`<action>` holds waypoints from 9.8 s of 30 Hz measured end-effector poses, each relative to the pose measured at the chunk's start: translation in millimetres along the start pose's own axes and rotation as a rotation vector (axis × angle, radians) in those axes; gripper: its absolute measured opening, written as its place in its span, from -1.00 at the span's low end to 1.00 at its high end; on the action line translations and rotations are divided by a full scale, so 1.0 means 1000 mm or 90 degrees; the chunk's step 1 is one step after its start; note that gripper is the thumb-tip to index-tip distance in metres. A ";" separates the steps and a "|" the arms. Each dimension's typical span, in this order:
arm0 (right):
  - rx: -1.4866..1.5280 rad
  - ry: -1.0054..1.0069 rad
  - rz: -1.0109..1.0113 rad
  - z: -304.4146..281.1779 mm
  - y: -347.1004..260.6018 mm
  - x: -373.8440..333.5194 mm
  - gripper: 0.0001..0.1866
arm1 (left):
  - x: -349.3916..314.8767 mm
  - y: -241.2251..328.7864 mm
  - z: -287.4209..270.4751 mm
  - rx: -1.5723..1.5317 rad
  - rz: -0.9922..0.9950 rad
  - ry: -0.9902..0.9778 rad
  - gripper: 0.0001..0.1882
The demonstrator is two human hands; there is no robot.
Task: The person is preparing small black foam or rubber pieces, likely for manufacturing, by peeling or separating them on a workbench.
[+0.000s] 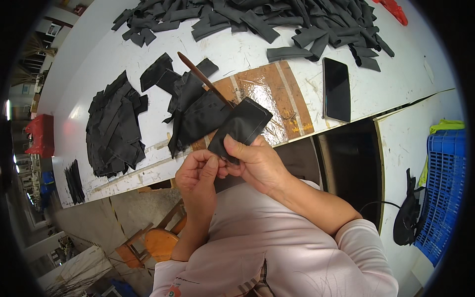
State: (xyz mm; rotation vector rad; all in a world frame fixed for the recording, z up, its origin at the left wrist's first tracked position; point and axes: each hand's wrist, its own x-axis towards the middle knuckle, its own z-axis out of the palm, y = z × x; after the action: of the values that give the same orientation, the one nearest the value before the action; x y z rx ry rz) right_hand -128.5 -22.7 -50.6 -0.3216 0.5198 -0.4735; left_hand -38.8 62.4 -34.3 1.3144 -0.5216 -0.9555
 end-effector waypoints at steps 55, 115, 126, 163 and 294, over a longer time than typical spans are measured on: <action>-1.219 -0.040 -0.637 0.023 -0.003 0.001 -0.77 | 0.008 -0.011 0.003 0.383 0.386 0.222 -0.90; -0.545 -0.165 -0.077 0.054 -0.115 0.048 -0.75 | 0.098 0.074 0.019 -0.744 -0.345 -0.216 -0.77; -0.500 -0.203 -0.030 0.058 -0.110 0.064 -0.68 | 0.112 0.073 0.011 -0.874 -0.407 -0.151 -0.85; -0.504 -0.281 -0.033 0.027 -0.102 0.069 -0.77 | 0.073 0.042 0.026 -0.352 0.063 -0.093 -0.79; -0.849 0.107 -0.437 0.073 -0.186 0.085 -0.63 | 0.272 0.013 -0.146 0.974 0.153 0.277 -0.75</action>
State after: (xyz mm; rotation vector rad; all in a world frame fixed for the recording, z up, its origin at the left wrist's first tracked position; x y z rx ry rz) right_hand -88.6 -210.1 51.0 -1.7897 0.8421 -0.7657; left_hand 227.0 -78.8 -105.1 2.6163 -1.1015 0.1410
